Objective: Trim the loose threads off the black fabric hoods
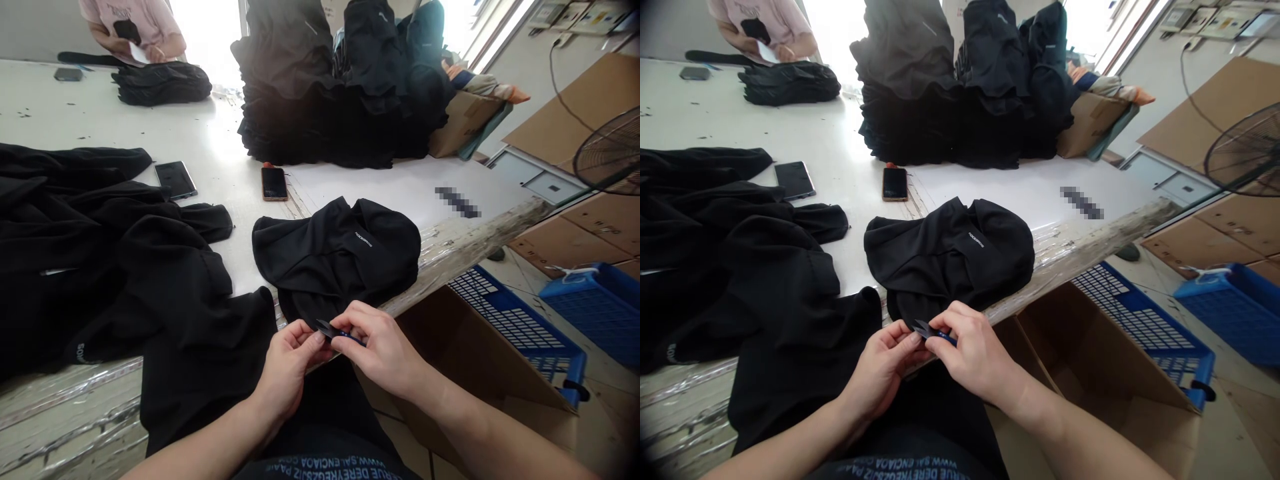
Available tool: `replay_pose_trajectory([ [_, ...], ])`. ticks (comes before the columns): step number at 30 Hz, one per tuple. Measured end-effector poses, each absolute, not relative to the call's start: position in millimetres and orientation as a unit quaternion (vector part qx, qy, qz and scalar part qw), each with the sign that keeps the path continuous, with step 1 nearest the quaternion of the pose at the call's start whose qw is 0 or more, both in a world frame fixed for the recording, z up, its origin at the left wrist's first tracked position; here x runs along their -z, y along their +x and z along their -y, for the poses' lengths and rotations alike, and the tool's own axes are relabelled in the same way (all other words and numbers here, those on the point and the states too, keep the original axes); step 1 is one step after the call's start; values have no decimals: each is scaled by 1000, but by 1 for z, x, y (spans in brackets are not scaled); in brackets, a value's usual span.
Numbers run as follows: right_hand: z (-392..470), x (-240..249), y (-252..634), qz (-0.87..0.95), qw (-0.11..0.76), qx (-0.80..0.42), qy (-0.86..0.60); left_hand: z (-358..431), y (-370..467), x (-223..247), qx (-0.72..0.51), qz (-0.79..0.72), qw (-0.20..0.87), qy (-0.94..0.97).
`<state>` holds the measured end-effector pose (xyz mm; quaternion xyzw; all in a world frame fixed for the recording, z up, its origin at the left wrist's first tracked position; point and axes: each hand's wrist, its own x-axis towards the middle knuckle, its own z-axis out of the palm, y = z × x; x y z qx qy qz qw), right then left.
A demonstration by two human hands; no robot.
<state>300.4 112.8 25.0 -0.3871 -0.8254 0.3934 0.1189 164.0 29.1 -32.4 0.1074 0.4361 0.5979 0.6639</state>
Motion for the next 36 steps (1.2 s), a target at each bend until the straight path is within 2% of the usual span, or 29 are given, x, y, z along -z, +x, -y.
replay_pose_trajectory([
  [21, -115, -17, 298, 804, 140, -437, -378, -31, 165, 31, -599, -439, 659, 119],
  [25, -131, -18, 303, 773, 204, -436, -414, -32, 165, 32, -601, -456, 646, 117],
  [30, -167, -24, 310, 721, 339, -379, -471, -34, 164, 34, -592, -476, 644, 99],
  [32, -177, -22, 309, 738, 344, -341, -471, -35, 164, 33, -589, -478, 645, 95],
  [36, -189, 3, 302, 795, 297, -238, -472, -36, 163, 32, -582, -480, 649, 97],
])
